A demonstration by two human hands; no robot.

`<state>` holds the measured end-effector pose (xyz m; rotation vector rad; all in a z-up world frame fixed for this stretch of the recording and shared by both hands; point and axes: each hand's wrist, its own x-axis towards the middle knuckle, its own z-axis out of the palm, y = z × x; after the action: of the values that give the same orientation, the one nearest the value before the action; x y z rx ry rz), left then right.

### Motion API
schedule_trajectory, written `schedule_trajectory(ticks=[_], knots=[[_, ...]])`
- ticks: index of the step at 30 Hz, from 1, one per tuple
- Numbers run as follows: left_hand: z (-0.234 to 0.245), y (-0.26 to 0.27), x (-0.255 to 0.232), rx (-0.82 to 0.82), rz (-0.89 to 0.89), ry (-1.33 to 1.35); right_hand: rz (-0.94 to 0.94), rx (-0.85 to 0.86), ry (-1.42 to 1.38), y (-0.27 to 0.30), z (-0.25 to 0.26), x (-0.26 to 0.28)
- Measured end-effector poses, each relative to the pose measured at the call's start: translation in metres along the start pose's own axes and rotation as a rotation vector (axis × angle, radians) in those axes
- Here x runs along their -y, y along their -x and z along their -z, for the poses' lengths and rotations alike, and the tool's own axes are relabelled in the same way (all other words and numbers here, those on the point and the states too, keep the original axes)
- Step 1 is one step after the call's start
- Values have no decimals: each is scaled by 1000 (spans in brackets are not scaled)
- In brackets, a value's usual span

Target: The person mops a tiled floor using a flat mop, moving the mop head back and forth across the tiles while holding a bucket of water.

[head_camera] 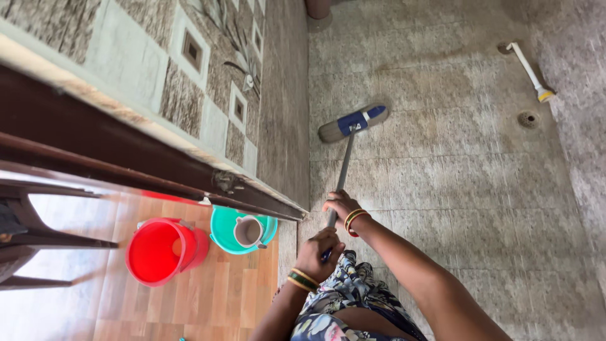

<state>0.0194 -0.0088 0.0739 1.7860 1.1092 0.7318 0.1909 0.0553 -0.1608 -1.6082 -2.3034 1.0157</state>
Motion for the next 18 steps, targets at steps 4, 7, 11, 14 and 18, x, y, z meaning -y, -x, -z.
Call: schedule_trajectory(ticks=[4, 7, 11, 14, 18], knots=[[43, 13, -47, 59, -2, 101, 320, 81, -86, 13, 44, 49], [79, 23, -90, 111, 60, 137, 340, 253, -146, 35, 75, 100], [104, 39, -128, 92, 59, 112, 457, 239, -351, 51, 86, 137], [96, 55, -130, -29, 47, 158, 261, 183, -483, 66, 72, 147], [83, 79, -110, -121, -122, 66, 194, 168, -288, 74, 44, 145]])
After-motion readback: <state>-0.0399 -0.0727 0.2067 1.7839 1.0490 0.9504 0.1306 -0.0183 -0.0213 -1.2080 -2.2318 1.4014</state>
